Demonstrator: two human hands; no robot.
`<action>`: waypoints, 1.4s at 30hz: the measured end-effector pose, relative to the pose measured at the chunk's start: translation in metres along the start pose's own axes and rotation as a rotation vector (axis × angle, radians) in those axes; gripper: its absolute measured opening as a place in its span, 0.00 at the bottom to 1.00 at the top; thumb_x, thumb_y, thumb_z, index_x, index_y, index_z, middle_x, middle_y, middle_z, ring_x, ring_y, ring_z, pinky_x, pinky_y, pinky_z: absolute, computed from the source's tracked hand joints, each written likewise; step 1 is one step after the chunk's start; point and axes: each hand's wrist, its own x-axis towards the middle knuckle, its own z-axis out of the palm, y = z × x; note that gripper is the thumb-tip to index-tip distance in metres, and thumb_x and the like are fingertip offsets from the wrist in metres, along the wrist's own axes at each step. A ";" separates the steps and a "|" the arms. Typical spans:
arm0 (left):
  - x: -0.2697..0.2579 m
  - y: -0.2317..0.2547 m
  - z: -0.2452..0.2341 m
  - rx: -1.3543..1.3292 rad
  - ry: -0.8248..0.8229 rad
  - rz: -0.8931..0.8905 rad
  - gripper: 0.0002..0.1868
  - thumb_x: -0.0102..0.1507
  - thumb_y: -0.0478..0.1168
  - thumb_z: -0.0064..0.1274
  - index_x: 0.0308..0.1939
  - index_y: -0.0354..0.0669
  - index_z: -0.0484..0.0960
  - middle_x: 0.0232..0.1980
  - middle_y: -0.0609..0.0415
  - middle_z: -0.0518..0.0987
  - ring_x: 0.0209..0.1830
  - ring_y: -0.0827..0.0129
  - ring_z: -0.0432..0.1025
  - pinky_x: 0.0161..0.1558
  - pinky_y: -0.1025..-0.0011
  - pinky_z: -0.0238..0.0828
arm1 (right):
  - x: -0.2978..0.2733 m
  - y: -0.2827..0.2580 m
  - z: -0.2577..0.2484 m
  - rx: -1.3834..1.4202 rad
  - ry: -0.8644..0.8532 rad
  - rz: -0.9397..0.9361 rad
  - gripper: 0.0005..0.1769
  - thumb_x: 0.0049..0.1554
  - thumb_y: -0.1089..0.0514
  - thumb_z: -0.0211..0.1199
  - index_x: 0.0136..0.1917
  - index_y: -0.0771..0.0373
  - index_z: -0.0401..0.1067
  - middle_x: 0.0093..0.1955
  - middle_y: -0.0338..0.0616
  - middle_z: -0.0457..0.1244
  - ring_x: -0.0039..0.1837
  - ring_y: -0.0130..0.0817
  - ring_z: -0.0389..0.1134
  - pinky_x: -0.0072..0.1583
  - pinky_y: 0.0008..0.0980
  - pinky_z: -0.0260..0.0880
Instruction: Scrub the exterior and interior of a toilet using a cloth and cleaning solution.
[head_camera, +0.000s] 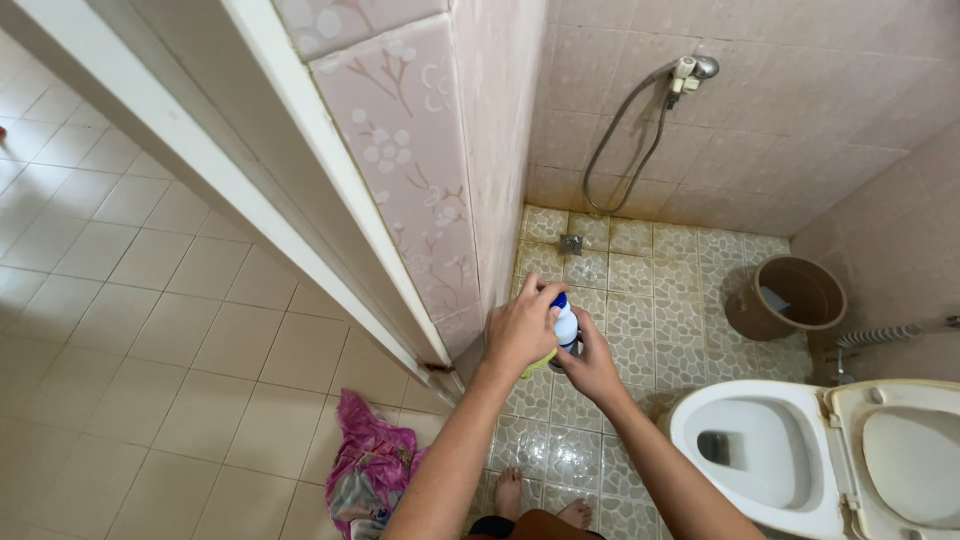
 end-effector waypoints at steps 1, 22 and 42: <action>0.002 -0.001 0.002 -0.001 -0.006 0.006 0.19 0.64 0.42 0.53 0.59 0.55 0.75 0.60 0.48 0.74 0.48 0.46 0.77 0.45 0.48 0.72 | -0.001 0.002 -0.002 -0.001 0.008 0.003 0.36 0.51 0.63 0.69 0.71 0.61 0.62 0.57 0.45 0.68 0.55 0.33 0.69 0.56 0.34 0.71; 0.070 0.021 0.196 -0.563 -0.239 0.227 0.13 0.67 0.44 0.52 0.51 0.39 0.77 0.47 0.44 0.83 0.47 0.56 0.79 0.50 0.61 0.74 | -0.088 0.013 -0.114 -0.236 0.618 0.099 0.36 0.52 0.58 0.73 0.69 0.64 0.62 0.62 0.52 0.65 0.63 0.40 0.68 0.63 0.38 0.68; 0.110 0.107 0.430 -0.628 -0.886 0.129 0.11 0.73 0.39 0.42 0.56 0.46 0.78 0.42 0.54 0.78 0.42 0.71 0.71 0.47 0.71 0.69 | -0.230 0.216 -0.269 -0.259 0.931 1.164 0.34 0.53 0.37 0.69 0.57 0.68 0.72 0.47 0.61 0.72 0.49 0.52 0.76 0.55 0.44 0.74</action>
